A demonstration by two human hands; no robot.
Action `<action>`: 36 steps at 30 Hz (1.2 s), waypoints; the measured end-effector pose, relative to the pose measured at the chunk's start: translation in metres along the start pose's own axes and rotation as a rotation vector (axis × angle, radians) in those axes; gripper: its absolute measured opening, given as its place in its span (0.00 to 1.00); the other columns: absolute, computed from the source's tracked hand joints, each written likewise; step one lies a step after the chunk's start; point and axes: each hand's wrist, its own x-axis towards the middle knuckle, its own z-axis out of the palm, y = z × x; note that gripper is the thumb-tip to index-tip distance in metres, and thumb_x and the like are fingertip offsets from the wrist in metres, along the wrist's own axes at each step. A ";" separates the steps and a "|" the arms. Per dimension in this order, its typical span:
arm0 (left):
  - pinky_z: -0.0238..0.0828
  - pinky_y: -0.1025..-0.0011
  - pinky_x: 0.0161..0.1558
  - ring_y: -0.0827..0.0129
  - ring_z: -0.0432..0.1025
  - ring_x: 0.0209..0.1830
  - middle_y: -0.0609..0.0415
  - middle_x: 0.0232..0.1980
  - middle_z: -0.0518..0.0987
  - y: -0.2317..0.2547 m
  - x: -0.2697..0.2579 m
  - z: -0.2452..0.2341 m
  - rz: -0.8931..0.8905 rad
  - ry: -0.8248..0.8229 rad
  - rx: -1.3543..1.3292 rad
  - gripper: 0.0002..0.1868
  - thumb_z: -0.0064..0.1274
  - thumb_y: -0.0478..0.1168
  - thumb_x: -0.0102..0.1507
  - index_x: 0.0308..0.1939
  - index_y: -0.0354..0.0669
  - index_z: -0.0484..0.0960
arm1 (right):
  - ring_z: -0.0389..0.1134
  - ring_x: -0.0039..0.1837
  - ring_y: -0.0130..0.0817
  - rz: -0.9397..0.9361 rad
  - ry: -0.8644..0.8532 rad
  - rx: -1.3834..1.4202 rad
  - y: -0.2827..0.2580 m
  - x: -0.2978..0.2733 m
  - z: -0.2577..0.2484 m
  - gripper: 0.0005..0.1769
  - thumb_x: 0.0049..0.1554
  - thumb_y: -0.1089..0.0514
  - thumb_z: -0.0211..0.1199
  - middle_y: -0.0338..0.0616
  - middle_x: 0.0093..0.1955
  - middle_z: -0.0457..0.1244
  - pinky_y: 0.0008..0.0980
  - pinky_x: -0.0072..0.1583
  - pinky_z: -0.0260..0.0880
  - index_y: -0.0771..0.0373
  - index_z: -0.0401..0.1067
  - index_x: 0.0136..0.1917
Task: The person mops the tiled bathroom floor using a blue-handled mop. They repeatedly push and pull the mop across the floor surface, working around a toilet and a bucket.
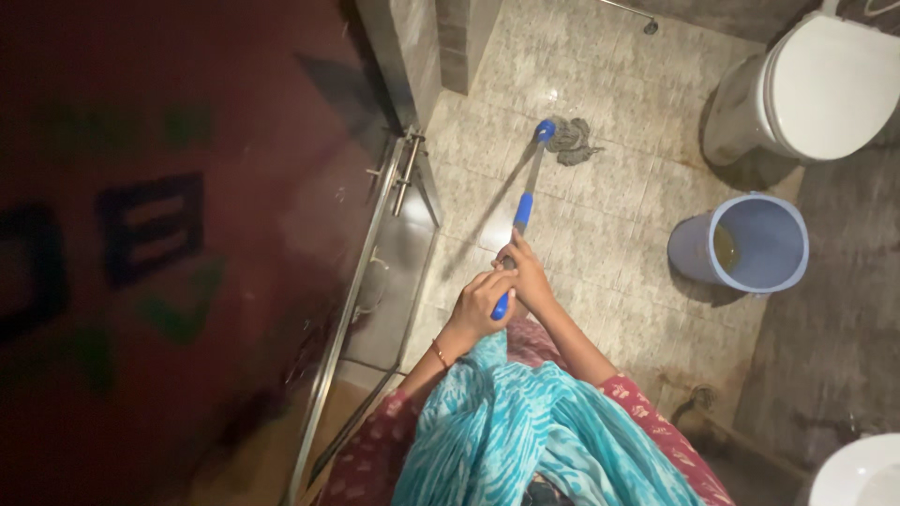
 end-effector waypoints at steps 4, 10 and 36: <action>0.73 0.57 0.59 0.45 0.75 0.56 0.44 0.55 0.82 -0.029 0.039 0.042 0.039 0.016 0.016 0.12 0.54 0.36 0.61 0.48 0.38 0.82 | 0.56 0.77 0.62 -0.008 0.013 0.018 0.041 0.041 -0.025 0.12 0.53 0.55 0.67 0.67 0.81 0.48 0.45 0.69 0.64 0.59 0.73 0.50; 0.72 0.58 0.61 0.46 0.75 0.60 0.43 0.56 0.82 -0.073 0.104 0.088 0.087 -0.046 0.049 0.13 0.53 0.38 0.64 0.50 0.38 0.81 | 0.52 0.80 0.65 -0.146 0.019 -0.108 0.114 0.119 -0.056 0.14 0.56 0.54 0.66 0.69 0.76 0.54 0.48 0.73 0.61 0.60 0.72 0.54; 0.69 0.57 0.42 0.49 0.73 0.35 0.45 0.31 0.76 0.054 -0.027 0.001 0.300 -0.169 -0.388 0.09 0.58 0.36 0.54 0.25 0.38 0.73 | 0.72 0.56 0.57 0.104 0.024 0.003 -0.035 -0.117 -0.040 0.19 0.54 0.57 0.59 0.60 0.63 0.63 0.44 0.57 0.72 0.55 0.71 0.60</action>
